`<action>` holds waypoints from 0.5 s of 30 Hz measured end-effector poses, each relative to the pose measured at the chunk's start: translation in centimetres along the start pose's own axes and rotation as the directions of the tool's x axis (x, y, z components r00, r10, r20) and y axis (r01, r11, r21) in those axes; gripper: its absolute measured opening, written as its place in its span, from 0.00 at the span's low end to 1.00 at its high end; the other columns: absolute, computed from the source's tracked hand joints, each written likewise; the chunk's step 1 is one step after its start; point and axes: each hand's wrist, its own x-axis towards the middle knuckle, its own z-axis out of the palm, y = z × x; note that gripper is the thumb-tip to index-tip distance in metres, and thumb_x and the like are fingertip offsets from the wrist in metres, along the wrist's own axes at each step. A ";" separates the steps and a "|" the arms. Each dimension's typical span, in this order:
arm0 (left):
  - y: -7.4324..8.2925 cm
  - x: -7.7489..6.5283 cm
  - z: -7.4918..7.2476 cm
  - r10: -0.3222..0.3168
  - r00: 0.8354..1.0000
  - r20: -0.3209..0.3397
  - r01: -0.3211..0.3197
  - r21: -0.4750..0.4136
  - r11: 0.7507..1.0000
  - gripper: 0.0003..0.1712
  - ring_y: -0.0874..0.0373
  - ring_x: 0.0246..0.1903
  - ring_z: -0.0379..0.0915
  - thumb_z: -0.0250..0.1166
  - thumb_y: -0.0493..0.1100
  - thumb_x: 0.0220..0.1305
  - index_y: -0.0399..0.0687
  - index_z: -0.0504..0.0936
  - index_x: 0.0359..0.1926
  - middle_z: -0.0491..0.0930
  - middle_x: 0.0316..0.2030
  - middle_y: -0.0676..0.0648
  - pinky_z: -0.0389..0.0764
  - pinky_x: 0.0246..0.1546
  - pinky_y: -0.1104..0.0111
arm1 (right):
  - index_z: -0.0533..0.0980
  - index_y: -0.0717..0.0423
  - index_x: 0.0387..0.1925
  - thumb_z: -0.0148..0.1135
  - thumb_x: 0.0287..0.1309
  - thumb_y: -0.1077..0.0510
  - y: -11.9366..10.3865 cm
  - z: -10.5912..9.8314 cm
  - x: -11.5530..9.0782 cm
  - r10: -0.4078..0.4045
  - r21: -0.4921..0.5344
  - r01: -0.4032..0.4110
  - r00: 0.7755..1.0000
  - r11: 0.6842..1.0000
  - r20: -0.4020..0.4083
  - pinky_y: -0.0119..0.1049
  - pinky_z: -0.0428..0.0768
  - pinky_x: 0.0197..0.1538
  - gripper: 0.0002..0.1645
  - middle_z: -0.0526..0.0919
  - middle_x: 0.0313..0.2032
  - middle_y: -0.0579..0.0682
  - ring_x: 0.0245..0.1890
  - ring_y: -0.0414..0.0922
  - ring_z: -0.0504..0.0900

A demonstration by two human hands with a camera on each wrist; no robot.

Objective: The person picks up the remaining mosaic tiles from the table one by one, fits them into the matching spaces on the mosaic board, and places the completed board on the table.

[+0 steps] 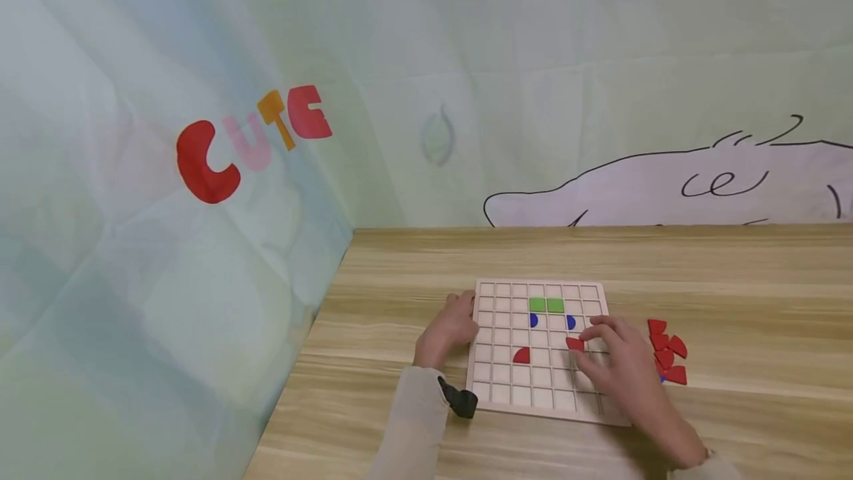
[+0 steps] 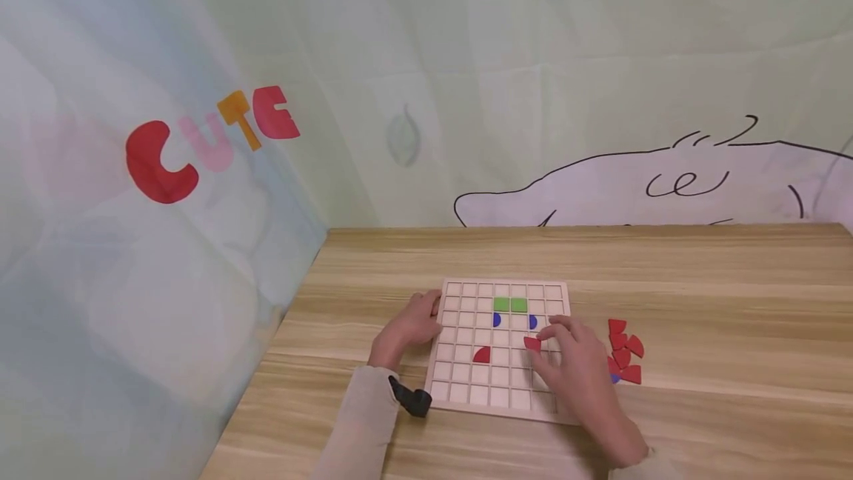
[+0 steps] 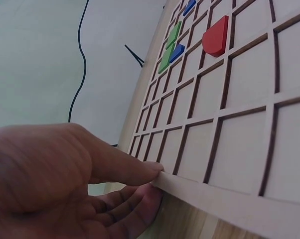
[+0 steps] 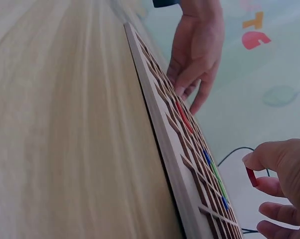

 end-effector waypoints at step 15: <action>0.0 0.1 0.1 0.010 1.000 -0.010 -0.010 0.013 1.000 0.36 0.47 0.60 0.60 0.50 0.26 0.58 0.41 0.60 0.70 0.62 0.62 0.36 0.65 0.59 0.55 | 0.79 0.51 0.31 0.74 0.45 0.54 -1.2 1.5 -0.2 0.004 -0.034 -0.003 0.999 0.999 0.033 0.63 0.63 0.57 0.12 0.77 0.53 0.59 0.55 0.61 0.70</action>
